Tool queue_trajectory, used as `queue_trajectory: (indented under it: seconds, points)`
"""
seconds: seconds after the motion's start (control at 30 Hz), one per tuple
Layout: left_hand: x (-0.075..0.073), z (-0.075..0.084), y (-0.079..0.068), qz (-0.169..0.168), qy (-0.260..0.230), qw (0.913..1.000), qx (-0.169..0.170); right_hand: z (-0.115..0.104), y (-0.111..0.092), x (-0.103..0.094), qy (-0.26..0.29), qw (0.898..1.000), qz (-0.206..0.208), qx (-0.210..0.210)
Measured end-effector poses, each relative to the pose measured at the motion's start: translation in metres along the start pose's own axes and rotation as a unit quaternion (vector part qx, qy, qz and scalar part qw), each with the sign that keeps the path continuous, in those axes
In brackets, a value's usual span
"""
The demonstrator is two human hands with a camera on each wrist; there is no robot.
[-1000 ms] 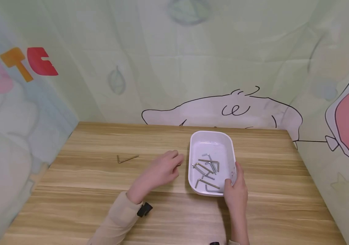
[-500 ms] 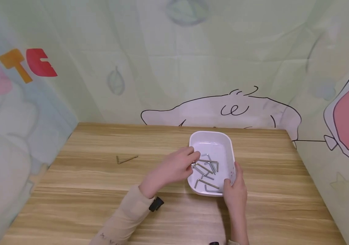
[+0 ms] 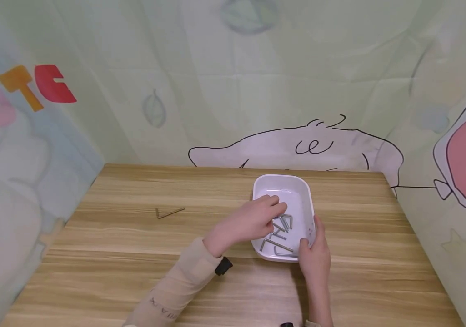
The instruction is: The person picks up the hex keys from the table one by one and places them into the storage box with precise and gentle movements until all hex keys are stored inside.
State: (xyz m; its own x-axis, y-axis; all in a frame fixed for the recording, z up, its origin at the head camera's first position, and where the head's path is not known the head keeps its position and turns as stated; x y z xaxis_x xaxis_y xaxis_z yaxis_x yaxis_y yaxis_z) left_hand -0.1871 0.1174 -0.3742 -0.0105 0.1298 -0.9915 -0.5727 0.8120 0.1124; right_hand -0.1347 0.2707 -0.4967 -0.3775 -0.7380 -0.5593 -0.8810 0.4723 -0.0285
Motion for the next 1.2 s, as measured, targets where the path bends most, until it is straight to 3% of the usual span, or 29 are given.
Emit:
queue_trajectory:
  seconds: [0.2, 0.73, 1.2]
  points:
    - [0.005, 0.006, 0.014, -0.033, -0.001, 0.9994, 0.003, -0.001, 0.000, 0.000, 0.000, 1.000, 0.002, -0.003]
    - [0.038, 0.020, 0.052, -0.131, 0.012, 0.9906, 0.036, -0.003, -0.001, -0.002, 0.000, 1.000, 0.015, -0.016]
    - [0.066, 0.035, 0.064, -0.204, 0.042, 0.9770, 0.047, -0.004, 0.000, -0.003, -0.015, 0.999, 0.020, -0.032]
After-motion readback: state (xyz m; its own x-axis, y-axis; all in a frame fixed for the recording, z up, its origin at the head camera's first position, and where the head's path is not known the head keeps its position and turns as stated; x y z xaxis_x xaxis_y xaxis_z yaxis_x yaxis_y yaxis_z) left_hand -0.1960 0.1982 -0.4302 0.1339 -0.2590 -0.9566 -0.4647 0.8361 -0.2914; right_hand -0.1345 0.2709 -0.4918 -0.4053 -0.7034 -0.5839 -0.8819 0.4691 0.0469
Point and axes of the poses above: each hand's wrist, its own y-axis towards the middle knuckle, its own x-axis out of the palm, z = x × y, the point moved 6 cm from there along y, towards the middle knuckle, and after that the axes turned 2 degrees about y, right-handed, at the moved point
